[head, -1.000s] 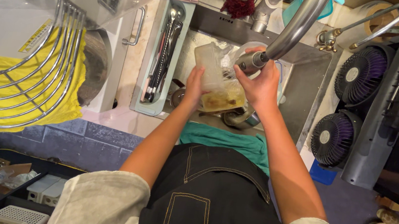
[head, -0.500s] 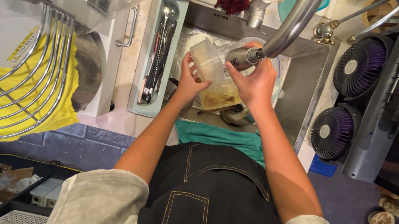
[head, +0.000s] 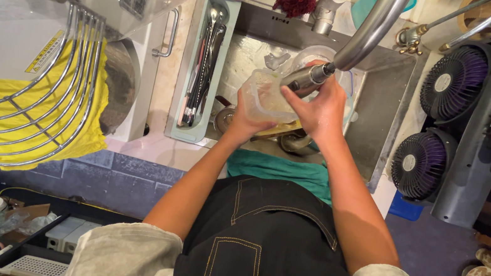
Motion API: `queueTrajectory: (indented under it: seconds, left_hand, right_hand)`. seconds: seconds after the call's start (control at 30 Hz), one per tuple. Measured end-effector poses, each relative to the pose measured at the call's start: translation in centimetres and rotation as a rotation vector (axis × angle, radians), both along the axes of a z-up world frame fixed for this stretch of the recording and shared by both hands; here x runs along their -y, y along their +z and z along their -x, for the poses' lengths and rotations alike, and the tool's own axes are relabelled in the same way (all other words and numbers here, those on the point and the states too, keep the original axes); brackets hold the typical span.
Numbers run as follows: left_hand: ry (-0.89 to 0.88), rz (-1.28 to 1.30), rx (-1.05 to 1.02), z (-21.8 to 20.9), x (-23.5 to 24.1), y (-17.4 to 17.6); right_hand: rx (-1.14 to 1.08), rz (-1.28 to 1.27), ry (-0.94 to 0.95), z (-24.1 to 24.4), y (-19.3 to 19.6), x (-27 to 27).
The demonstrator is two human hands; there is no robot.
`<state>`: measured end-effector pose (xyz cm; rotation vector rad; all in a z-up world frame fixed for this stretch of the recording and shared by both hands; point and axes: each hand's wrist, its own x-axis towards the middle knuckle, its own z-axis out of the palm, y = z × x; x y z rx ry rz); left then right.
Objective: The person washes a clear plastic container and a glass in a kitchen sink. They use a red scrubbing sponge to clean the items under running water from a faucet, rinsing them thoroughly before placing them in the sink basin.
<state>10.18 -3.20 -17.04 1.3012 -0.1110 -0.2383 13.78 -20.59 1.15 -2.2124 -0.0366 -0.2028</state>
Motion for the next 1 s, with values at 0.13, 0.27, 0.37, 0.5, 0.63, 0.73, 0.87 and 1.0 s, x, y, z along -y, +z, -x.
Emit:
queueTrajectory:
  seconds: [0.13,0.27,0.37,0.5,0.63,0.73,0.87,1.0]
  left_hand:
    - [0.0,-0.044,-0.028,0.3,0.6,1.2]
    - [0.021,-0.084,-0.088,0.4,1.2,2.2]
    - [0.029,-0.015,-0.115,0.4,1.4,2.6]
    - [0.035,0.0,-0.08,0.4,1.6,2.7]
    - [0.052,-0.024,-0.079,0.2,1.6,2.1]
    - [0.057,-0.094,-0.098,0.1,1.4,1.9]
    - [0.069,-0.171,-0.044,0.1,1.2,1.9]
    - [0.072,-0.241,-0.01,0.1,1.0,2.0]
  right_hand:
    - [0.038,0.01,-0.056,0.0,0.1,-0.1]
    - [0.036,-0.074,-0.029,-0.1,-0.1,-0.3]
    - [0.066,0.103,-0.073,-0.3,0.2,0.3]
    - [0.129,0.168,-0.054,-0.4,0.4,0.5]
    - [0.09,0.163,-0.051,-0.4,0.4,0.8]
    - [0.104,0.154,-0.041,-0.5,0.3,0.9]
    - [0.099,0.137,-0.037,-0.6,0.3,1.0]
    - [0.083,0.079,-0.02,-0.7,0.3,0.9]
